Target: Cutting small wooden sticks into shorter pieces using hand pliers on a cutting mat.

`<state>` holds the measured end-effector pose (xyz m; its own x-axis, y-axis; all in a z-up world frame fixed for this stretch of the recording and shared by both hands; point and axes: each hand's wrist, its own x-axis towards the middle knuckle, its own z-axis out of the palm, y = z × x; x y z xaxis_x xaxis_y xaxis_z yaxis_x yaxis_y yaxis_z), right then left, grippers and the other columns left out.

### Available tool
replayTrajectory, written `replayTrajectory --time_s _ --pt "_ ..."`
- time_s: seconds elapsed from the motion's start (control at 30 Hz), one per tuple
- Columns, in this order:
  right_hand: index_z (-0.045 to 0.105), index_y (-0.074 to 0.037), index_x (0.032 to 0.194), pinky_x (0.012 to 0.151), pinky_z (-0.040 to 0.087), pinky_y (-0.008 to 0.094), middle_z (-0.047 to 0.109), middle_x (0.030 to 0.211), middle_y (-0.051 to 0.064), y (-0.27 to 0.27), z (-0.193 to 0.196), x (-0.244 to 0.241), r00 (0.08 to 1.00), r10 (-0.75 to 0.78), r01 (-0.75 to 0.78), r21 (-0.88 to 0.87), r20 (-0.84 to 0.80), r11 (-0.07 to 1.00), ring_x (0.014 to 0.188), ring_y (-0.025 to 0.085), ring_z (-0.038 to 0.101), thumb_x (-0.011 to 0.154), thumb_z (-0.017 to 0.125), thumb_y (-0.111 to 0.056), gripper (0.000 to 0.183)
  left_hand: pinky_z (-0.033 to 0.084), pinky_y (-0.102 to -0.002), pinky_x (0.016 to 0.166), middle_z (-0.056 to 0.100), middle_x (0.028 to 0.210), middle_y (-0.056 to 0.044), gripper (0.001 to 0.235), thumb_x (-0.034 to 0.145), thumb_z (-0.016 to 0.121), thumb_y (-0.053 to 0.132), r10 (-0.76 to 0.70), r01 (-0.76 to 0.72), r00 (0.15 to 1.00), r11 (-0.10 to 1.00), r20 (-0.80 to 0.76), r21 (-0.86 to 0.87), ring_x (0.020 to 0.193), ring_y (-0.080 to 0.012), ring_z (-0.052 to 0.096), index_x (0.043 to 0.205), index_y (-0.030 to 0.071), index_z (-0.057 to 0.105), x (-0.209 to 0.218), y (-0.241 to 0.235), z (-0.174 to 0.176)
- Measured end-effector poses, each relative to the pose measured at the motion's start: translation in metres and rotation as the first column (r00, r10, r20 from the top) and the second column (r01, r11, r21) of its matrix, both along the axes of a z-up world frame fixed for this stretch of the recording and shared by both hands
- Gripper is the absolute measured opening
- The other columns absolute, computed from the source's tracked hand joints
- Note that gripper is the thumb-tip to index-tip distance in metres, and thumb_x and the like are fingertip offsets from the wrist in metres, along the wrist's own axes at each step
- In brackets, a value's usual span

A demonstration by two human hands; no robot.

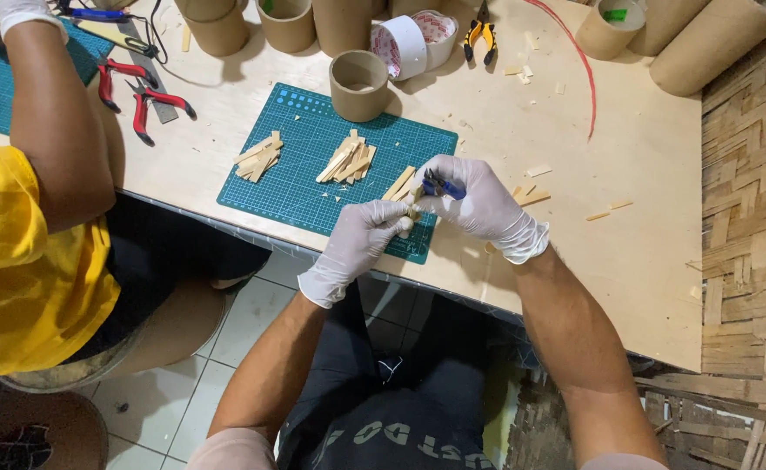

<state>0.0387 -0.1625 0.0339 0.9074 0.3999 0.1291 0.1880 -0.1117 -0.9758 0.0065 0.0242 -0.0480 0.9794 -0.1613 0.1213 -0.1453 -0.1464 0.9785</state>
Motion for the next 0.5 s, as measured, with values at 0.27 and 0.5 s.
replayTrajectory --time_s 0.27,0.5 --pt "0.073 -0.008 0.098 0.078 0.055 0.025 0.074 0.084 0.002 0.002 -0.006 0.001 0.996 0.011 -0.013 0.022 0.094 1.000 0.082 0.007 0.065 0.082 0.084 0.002 0.022 0.054 -0.026 0.070 0.078 0.073 -0.011 0.021 0.086 0.083 0.011 -0.096 0.098 0.987 0.995 -0.130 0.010 0.064 -0.0127 0.067 0.106 0.013 0.081 0.009 0.008 0.025" --pt "0.074 -0.008 0.097 0.077 0.057 0.026 0.076 0.083 0.004 0.005 -0.004 0.002 0.995 0.021 -0.025 0.042 0.097 0.999 0.079 0.009 0.069 0.081 0.085 0.003 0.022 0.051 -0.023 0.058 0.078 0.073 -0.011 0.022 0.084 0.085 0.012 -0.166 0.170 0.970 0.985 -0.176 0.007 0.052 -0.0108 0.068 0.106 0.017 0.081 0.021 0.016 0.017"
